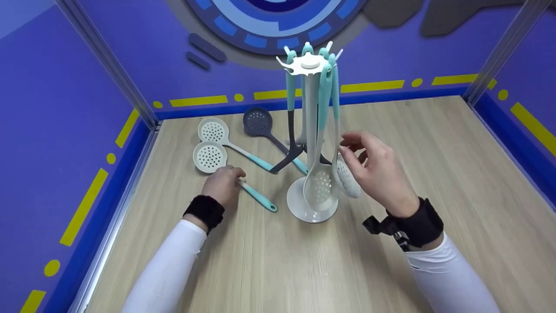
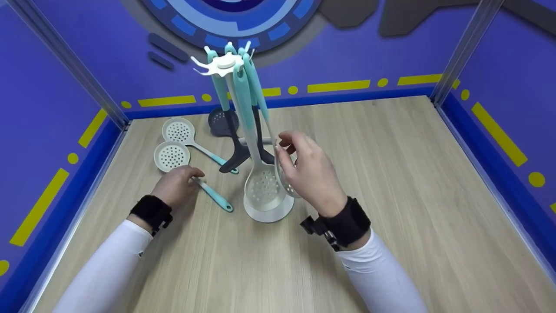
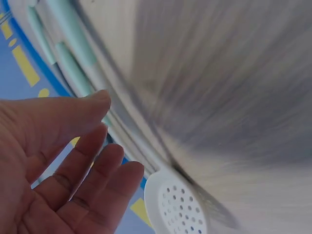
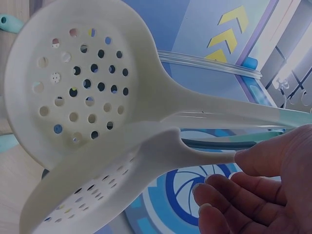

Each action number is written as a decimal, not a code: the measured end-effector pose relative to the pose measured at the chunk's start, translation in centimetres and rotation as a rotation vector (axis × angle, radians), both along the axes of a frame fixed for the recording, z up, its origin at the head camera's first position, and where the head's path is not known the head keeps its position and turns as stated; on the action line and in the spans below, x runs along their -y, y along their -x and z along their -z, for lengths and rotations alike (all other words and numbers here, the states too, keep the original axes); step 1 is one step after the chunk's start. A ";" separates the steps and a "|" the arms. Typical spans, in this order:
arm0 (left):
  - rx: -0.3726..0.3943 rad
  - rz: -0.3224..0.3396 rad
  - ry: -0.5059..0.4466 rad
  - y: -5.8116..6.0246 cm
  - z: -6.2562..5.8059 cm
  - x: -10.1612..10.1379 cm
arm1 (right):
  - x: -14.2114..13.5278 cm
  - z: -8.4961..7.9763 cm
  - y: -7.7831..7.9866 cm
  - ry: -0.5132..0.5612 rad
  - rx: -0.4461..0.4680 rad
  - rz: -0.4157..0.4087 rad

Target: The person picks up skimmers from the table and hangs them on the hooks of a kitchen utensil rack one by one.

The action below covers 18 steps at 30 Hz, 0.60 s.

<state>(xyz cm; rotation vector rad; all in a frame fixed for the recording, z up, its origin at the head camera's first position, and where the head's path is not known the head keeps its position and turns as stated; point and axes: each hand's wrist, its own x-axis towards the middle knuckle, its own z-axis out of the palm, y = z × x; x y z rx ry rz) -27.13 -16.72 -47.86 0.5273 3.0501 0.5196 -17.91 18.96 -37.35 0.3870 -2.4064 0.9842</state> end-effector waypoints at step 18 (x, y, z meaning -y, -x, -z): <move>0.011 -0.022 0.028 0.5 1.2 -0.8 | 0.0 0.1 0.0 0.002 -0.020 -0.009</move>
